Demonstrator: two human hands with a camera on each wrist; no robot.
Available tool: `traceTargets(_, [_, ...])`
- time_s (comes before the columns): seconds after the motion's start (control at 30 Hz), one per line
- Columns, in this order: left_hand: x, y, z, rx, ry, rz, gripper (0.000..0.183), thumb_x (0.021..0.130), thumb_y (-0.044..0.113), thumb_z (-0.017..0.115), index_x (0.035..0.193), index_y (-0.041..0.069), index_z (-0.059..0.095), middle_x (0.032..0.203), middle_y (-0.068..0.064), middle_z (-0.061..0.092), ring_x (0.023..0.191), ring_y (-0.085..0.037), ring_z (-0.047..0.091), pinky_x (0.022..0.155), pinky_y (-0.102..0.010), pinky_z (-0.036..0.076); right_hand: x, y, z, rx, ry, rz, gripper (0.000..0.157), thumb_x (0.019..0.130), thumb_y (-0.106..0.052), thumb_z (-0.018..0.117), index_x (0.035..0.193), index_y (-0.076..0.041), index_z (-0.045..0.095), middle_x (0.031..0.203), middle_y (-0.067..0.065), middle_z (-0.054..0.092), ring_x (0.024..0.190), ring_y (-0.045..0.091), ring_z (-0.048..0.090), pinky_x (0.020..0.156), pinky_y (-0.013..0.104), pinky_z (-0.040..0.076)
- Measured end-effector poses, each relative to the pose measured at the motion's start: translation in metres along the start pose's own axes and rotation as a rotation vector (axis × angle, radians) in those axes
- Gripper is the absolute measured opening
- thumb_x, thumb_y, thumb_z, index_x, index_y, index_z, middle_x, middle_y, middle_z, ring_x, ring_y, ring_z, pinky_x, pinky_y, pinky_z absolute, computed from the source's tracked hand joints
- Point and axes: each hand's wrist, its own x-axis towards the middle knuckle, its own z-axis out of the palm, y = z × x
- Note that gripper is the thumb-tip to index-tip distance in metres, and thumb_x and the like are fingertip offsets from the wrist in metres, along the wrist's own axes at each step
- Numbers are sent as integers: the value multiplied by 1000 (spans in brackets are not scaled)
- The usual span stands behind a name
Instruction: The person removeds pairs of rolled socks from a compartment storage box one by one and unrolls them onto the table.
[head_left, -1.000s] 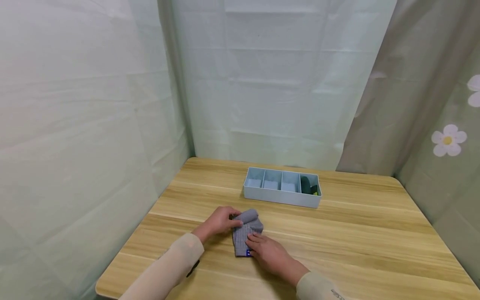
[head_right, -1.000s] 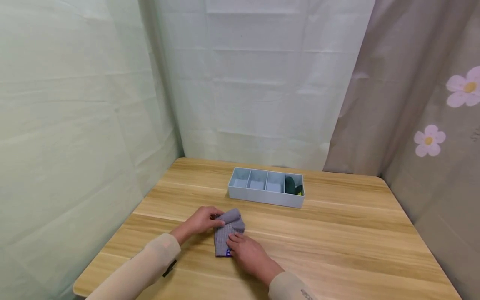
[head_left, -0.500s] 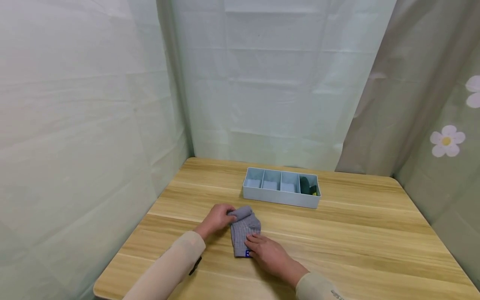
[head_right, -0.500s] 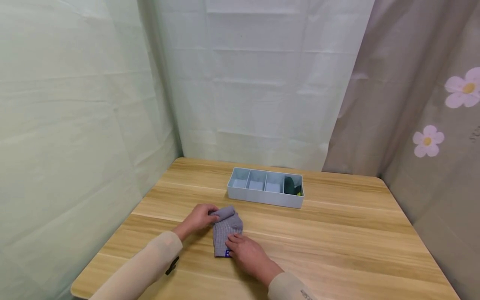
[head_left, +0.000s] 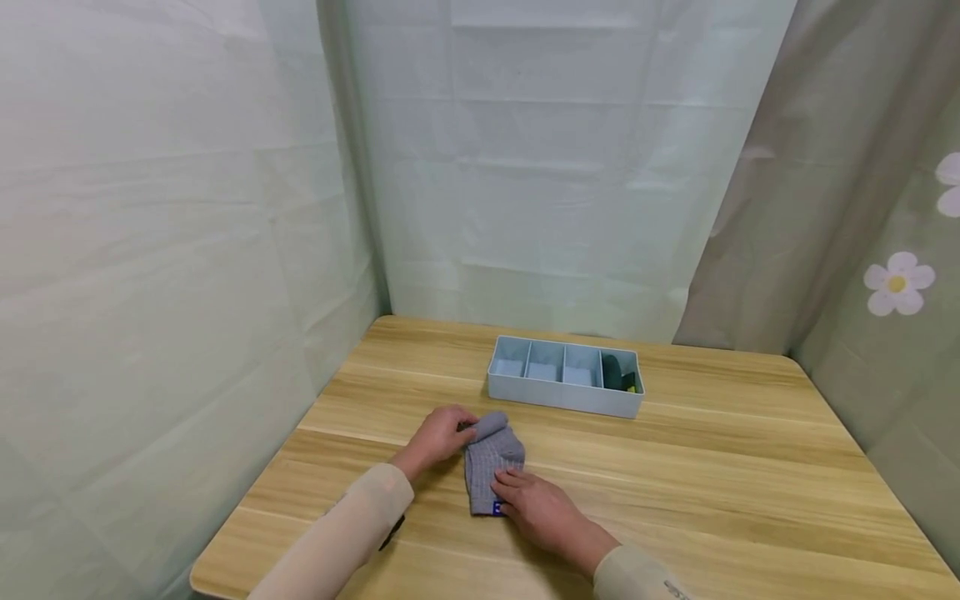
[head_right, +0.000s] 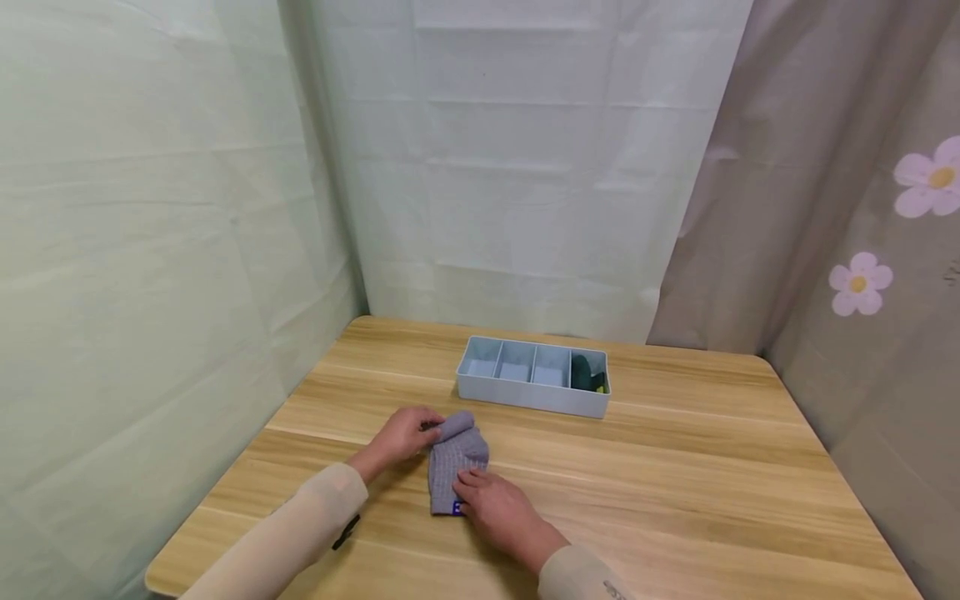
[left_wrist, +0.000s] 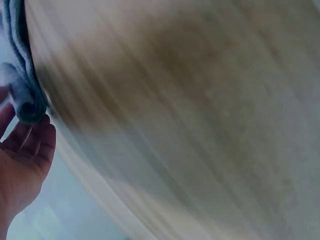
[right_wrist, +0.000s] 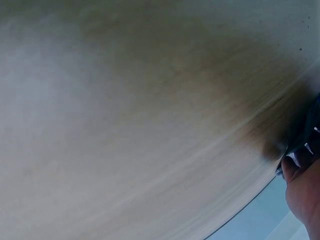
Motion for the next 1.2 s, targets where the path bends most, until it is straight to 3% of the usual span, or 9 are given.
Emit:
traceTargets(0.17, [1, -2, 4, 40, -18, 12, 27, 88, 13, 75, 110, -4, 72, 107, -17, 70, 102, -32, 65, 91, -46, 51, -1, 0, -1, 7, 2, 2, 38, 100, -18, 60, 136, -9, 61, 141, 6, 57, 131, 23, 51, 107, 37, 41])
traceTargets(0.47, [7, -8, 1, -20, 86, -98, 15, 87, 7, 73, 99, -3, 74, 98, -14, 73, 94, -31, 68, 85, -45, 53, -1, -2, -3, 36, -13, 15, 38, 100, -18, 59, 137, -9, 61, 141, 5, 56, 132, 23, 50, 108, 38, 40])
traceTargets(0.63, [9, -7, 0, -65, 135, -144, 14, 85, 5, 76, 95, 2, 67, 92, -12, 70, 87, -29, 65, 81, -45, 52, 0, -2, -3, 36, -15, 20, 38, 100, -18, 59, 137, -9, 61, 141, 5, 56, 132, 23, 51, 108, 38, 41])
traceTargets(0.9, [9, -9, 1, 41, 158, -79, 13, 87, 5, 73, 100, 4, 76, 95, -10, 70, 90, -28, 66, 81, -46, 52, 0, -2, -2, 25, -6, 9, 38, 100, -18, 60, 137, -9, 61, 141, 5, 57, 131, 24, 51, 107, 39, 42])
traceTargets(1.03, [8, -10, 2, 128, 99, -65, 25, 90, 18, 73, 110, 4, 76, 97, -12, 68, 89, -29, 65, 81, -46, 52, 1, -1, -2, 24, -12, 17, 38, 100, -19, 59, 137, -9, 61, 141, 5, 56, 132, 23, 51, 108, 39, 41])
traceTargets(1.2, [9, -14, 4, 124, 56, -35, 33, 88, 19, 76, 115, 0, 72, 98, -15, 67, 89, -32, 64, 82, -48, 52, 0, -1, -2, 25, -19, 31, 38, 101, -20, 58, 138, -10, 60, 142, 4, 55, 133, 22, 50, 108, 38, 40])
